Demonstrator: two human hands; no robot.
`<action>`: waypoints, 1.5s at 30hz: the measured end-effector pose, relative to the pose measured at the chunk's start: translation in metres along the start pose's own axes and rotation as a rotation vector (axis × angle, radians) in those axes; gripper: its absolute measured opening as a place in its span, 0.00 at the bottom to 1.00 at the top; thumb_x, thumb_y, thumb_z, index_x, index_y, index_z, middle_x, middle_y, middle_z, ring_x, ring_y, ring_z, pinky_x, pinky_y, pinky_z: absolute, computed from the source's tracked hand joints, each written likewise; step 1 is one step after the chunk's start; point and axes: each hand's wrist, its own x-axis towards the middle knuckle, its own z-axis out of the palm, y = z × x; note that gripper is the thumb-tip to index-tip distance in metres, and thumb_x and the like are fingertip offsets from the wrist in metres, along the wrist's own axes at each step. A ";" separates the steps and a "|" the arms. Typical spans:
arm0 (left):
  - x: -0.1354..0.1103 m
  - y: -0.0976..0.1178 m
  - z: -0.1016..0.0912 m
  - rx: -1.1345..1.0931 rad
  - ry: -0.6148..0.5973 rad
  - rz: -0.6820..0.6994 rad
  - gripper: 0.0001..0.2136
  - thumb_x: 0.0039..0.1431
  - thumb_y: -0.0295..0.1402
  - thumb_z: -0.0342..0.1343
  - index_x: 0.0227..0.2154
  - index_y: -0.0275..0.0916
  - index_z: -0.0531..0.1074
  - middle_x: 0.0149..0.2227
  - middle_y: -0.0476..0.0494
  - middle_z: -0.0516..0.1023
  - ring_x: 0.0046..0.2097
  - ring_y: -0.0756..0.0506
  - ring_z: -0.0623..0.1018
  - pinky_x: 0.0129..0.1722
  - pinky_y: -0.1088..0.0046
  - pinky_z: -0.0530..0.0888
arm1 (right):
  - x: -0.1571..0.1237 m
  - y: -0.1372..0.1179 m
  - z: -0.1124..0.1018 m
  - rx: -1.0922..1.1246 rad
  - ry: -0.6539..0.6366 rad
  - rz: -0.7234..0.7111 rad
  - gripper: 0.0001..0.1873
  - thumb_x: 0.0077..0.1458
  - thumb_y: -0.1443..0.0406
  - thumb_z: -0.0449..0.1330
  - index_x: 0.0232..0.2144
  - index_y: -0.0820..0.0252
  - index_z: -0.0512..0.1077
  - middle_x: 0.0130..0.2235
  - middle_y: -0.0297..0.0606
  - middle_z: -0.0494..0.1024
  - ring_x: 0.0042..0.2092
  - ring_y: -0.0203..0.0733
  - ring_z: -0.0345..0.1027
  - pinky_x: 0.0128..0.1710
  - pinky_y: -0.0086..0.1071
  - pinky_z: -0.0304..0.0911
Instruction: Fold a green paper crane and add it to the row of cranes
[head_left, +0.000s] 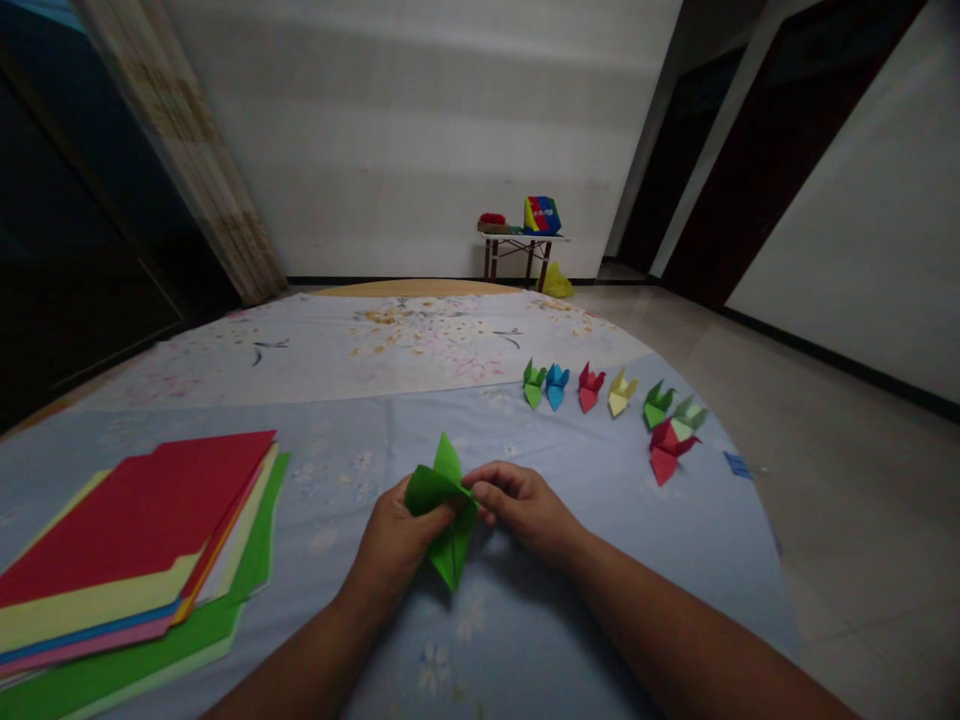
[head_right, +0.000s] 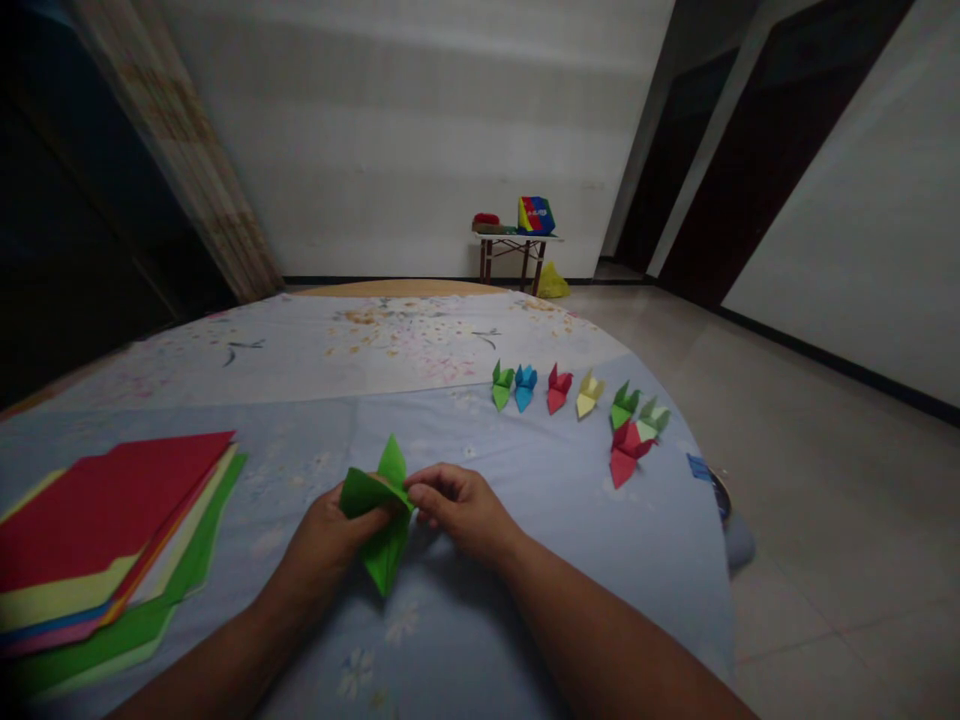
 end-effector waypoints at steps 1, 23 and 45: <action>0.000 0.001 0.000 -0.003 0.006 -0.007 0.09 0.39 0.33 0.64 0.25 0.36 0.73 0.22 0.50 0.76 0.24 0.49 0.74 0.25 0.78 0.68 | 0.000 0.000 0.000 0.005 -0.005 0.000 0.17 0.48 0.54 0.62 0.35 0.61 0.72 0.25 0.29 0.70 0.25 0.28 0.61 0.26 0.25 0.56; 0.000 0.000 -0.007 -0.060 -0.130 -0.012 0.13 0.49 0.43 0.56 0.23 0.36 0.71 0.21 0.51 0.71 0.24 0.49 0.70 0.25 0.75 0.66 | 0.001 -0.001 0.008 0.025 0.098 0.042 0.18 0.38 0.56 0.67 0.27 0.63 0.69 0.24 0.29 0.71 0.25 0.29 0.61 0.26 0.25 0.56; 0.001 0.000 -0.006 0.056 0.022 0.024 0.14 0.46 0.44 0.60 0.26 0.36 0.71 0.22 0.50 0.72 0.23 0.49 0.71 0.23 0.77 0.67 | 0.002 0.001 0.007 0.018 0.101 0.078 0.19 0.36 0.56 0.68 0.25 0.63 0.68 0.22 0.28 0.70 0.22 0.27 0.60 0.24 0.24 0.55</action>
